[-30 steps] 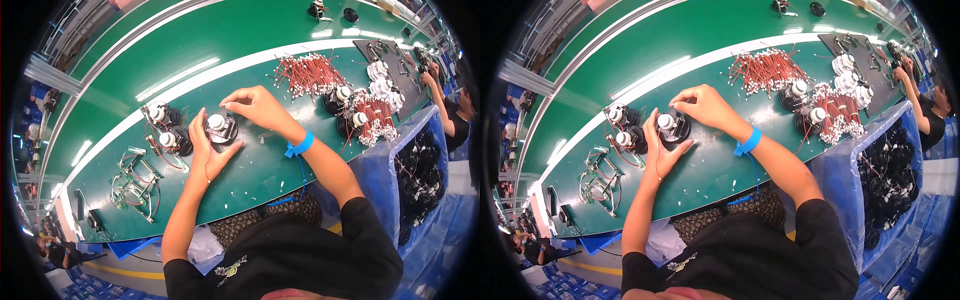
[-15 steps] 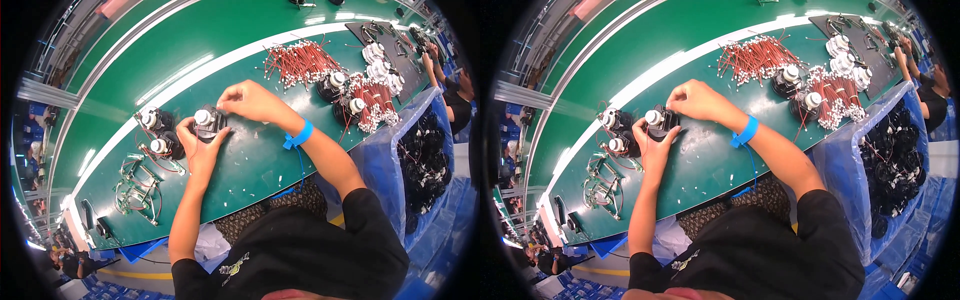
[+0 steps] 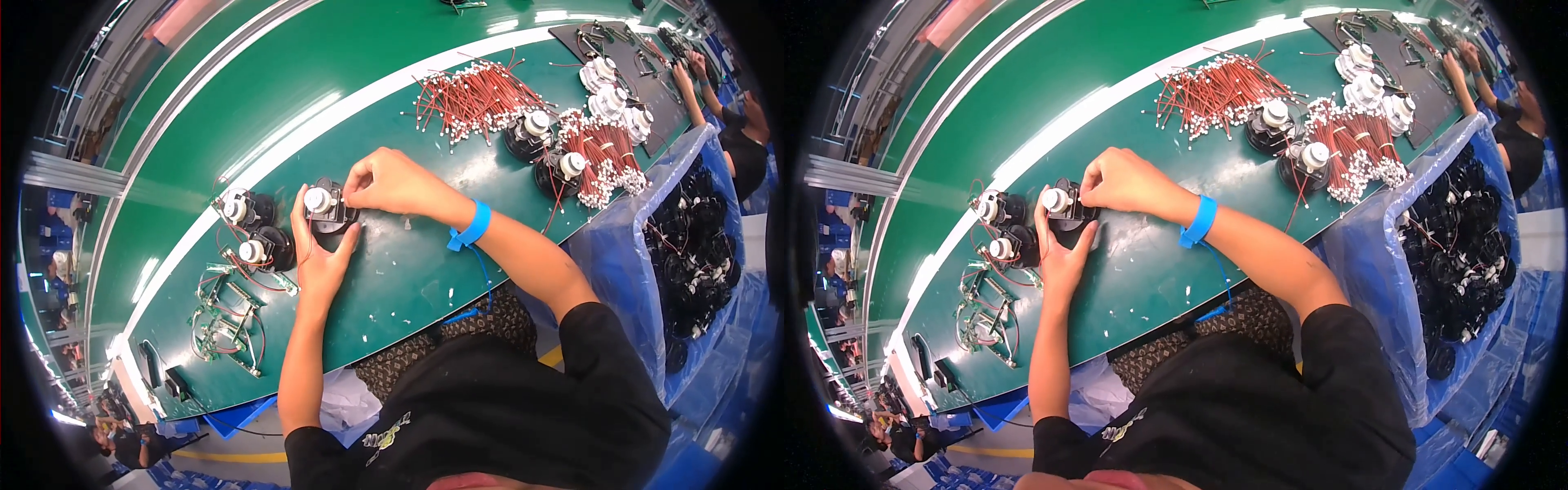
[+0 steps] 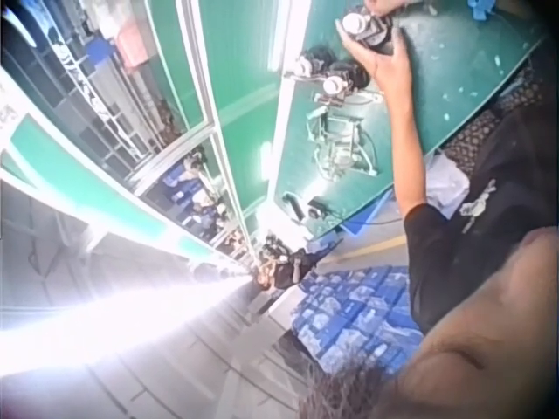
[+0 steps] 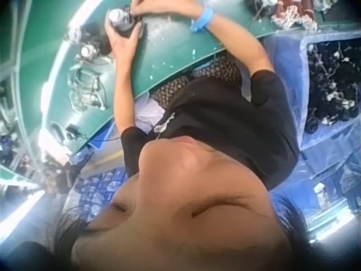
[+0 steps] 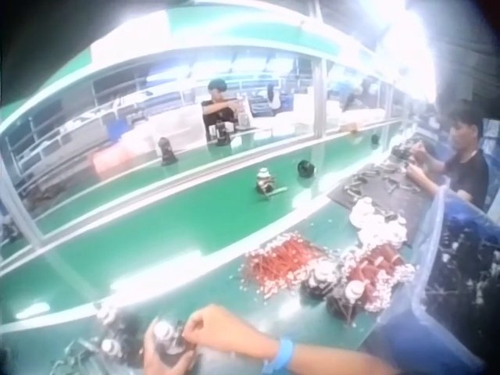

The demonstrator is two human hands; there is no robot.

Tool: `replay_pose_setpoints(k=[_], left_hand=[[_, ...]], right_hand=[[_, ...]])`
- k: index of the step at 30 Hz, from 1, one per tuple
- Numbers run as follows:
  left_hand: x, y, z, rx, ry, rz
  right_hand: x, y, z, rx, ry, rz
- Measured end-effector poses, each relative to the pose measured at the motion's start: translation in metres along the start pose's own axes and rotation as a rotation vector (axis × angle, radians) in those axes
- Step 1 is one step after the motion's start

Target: The person assembles small electronic components, wires, circuit boards, and plastic housings by hand on a factory production line.

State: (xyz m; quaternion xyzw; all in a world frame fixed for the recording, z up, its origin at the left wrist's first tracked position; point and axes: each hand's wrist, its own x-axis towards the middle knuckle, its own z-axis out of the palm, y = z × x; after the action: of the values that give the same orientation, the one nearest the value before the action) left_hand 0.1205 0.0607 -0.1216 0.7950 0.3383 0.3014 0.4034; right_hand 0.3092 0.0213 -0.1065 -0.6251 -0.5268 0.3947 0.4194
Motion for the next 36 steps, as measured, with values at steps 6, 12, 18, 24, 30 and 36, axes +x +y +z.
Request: replay_pose_setpoints(k=[6, 12, 18, 24, 30, 36], left_hand=[[0.002, -0.012, -0.006, 0.128, 0.001, 0.066], [0.011, -0.014, -0.022, -0.249, -0.307, 0.019], [0.010, -0.016, -0.021, -0.282, -0.257, 0.026], [0.001, 0.003, -0.008, -0.173, -0.216, -0.029], [0.004, -0.006, -0.011, -0.345, -0.189, -0.127], [0.006, -0.006, -0.011, -0.335, -0.200, -0.091]], right_hand=[[0.003, -0.003, -0.007, 0.005, -0.046, -0.038], [0.006, 0.006, -0.010, 0.025, 0.018, -0.073], [0.006, 0.003, -0.012, 0.079, -0.010, 0.079], [0.001, -0.004, -0.022, 0.008, -0.139, 0.118], [0.004, 0.000, -0.017, 0.133, -0.240, 0.126], [0.005, 0.001, -0.007, 0.172, -0.195, 0.127]])
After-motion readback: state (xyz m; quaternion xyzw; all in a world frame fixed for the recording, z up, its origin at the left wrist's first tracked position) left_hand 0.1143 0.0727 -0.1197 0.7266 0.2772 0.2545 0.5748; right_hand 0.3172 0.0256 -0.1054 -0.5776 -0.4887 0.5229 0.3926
